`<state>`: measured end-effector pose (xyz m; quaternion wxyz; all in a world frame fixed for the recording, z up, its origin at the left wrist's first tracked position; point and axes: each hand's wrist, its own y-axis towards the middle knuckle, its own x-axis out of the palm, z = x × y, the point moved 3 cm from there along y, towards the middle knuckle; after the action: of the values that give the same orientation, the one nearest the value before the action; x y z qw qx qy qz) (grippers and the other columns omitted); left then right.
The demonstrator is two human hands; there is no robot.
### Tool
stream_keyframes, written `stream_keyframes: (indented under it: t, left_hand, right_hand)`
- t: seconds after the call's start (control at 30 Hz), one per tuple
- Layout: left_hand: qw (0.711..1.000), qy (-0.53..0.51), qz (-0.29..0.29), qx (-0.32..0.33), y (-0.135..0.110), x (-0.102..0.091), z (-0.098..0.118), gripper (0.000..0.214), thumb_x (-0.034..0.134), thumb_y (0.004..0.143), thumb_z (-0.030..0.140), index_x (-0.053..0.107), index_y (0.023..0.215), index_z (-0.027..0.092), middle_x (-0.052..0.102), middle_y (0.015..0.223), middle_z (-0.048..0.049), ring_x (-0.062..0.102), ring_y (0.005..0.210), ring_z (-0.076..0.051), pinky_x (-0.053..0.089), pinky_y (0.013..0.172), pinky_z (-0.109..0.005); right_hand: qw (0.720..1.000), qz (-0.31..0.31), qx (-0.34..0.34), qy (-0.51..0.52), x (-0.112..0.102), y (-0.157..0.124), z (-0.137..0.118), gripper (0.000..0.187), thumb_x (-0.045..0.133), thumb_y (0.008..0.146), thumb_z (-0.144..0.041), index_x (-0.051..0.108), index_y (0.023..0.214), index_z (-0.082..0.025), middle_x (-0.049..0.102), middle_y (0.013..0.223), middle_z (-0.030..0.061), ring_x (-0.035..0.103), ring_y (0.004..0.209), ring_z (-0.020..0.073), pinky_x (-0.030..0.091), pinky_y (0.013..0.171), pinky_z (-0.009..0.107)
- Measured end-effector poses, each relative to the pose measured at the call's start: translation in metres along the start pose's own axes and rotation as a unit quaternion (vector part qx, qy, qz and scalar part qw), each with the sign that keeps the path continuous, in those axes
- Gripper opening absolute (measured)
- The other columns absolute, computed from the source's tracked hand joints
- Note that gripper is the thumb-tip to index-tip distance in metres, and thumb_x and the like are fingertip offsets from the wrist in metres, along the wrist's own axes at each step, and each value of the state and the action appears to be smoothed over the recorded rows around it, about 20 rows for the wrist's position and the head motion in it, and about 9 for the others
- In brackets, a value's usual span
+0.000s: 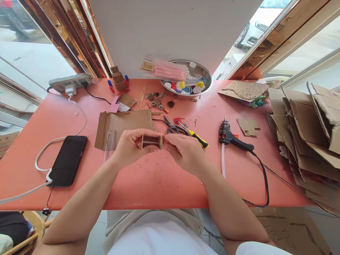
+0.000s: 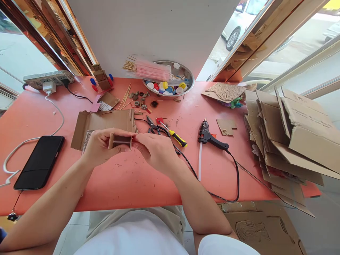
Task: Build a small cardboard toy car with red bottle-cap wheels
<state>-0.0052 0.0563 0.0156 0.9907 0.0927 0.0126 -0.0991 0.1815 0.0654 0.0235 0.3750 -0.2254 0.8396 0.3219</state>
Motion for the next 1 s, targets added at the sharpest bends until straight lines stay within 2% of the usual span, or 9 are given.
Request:
stream_keyframes:
  t: [0.13,0.3,0.47,0.6,0.7,0.77,0.83,0.93,1.0]
  left_hand:
    - [1.0,-0.007,0.011,-0.012,0.001,-0.001,-0.002,0.029,0.097,0.071,0.039,0.087,0.09,0.02,0.086,0.084,-0.0072,0.084,0.078,-0.024,0.072,0.071,-0.03]
    - [1.0,0.023,0.011,-0.009,-0.001,-0.002,-0.001,0.025,0.096,0.073,0.037,0.087,0.091,0.023,0.086,0.082,-0.0059,0.083,0.073,-0.022,0.07,0.069,-0.029]
    - [0.999,0.04,-0.002,0.004,-0.003,-0.003,0.002,0.025,0.095,0.074,0.039,0.087,0.092,0.022,0.086,0.081,-0.0062,0.082,0.07,-0.022,0.069,0.066,-0.028]
    - [0.999,0.039,-0.016,0.013,-0.003,-0.001,0.003,0.017,0.091,0.077,0.032,0.087,0.092,0.023,0.085,0.08,-0.0049,0.082,0.071,-0.022,0.069,0.067,-0.028]
    - [0.999,0.035,-0.018,0.007,-0.003,0.002,0.002,0.017,0.091,0.077,0.031,0.087,0.092,0.024,0.085,0.08,-0.0046,0.083,0.073,-0.022,0.07,0.069,-0.029]
    - [0.999,0.029,-0.014,-0.001,-0.003,0.002,0.0,0.02,0.091,0.076,0.031,0.087,0.093,0.023,0.085,0.08,-0.0048,0.083,0.073,-0.022,0.071,0.071,-0.03]
    - [1.0,0.018,-0.011,-0.011,-0.003,0.002,-0.001,0.022,0.092,0.075,0.031,0.087,0.094,0.021,0.085,0.08,-0.0053,0.082,0.073,-0.022,0.071,0.07,-0.03]
    - [0.999,-0.003,-0.002,-0.037,-0.002,-0.001,-0.003,0.024,0.095,0.071,0.032,0.087,0.091,0.02,0.086,0.084,-0.0069,0.083,0.076,-0.024,0.071,0.07,-0.031]
    - [0.998,-0.014,-0.003,-0.064,0.0,-0.002,-0.005,0.028,0.097,0.068,0.036,0.087,0.089,0.02,0.087,0.086,-0.0082,0.084,0.08,-0.026,0.072,0.072,-0.033]
  right_hand:
    - [0.989,0.078,-0.067,-0.104,0.003,-0.003,0.003,0.029,0.046,0.106,-0.018,0.074,0.098,-0.023,0.072,0.079,0.0043,0.063,0.071,0.0153,0.041,0.063,0.025]
    - [0.993,0.07,-0.073,-0.059,0.005,-0.003,0.0,0.031,0.046,0.102,-0.009,0.073,0.092,-0.021,0.067,0.072,0.0014,0.059,0.065,0.0135,0.039,0.059,0.024]
    - [0.993,0.02,-0.005,0.113,0.004,0.002,-0.003,0.03,0.046,0.103,-0.017,0.064,0.079,-0.02,0.058,0.066,-0.0012,0.048,0.059,0.012,0.038,0.058,0.022]
    - [0.97,-0.062,0.079,0.22,0.004,0.008,0.001,0.026,0.05,0.101,-0.024,0.059,0.077,-0.02,0.05,0.066,-0.0032,0.041,0.059,0.011,0.035,0.056,0.023]
    - [0.951,-0.128,0.13,0.249,0.004,0.008,0.003,0.032,0.048,0.103,-0.031,0.052,0.073,-0.021,0.04,0.062,-0.0054,0.034,0.055,0.0099,0.03,0.052,0.023]
    - [0.956,-0.129,0.132,0.226,0.003,0.006,0.003,0.033,0.047,0.104,-0.03,0.05,0.072,-0.022,0.04,0.062,-0.0057,0.034,0.055,0.01,0.03,0.053,0.022]
    - [0.975,-0.096,0.107,0.168,0.003,0.003,0.001,0.03,0.048,0.103,-0.025,0.053,0.074,-0.022,0.047,0.064,-0.0041,0.042,0.059,0.0113,0.033,0.056,0.023]
    - [0.999,0.002,0.026,0.019,0.007,-0.001,-0.004,0.027,0.046,0.102,-0.014,0.061,0.081,-0.021,0.061,0.071,0.0003,0.052,0.067,0.0146,0.036,0.06,0.025]
    - [0.992,0.072,-0.041,-0.099,0.011,-0.002,-0.009,0.03,0.044,0.1,-0.008,0.063,0.082,-0.022,0.063,0.07,0.0014,0.053,0.069,0.0159,0.035,0.061,0.027]
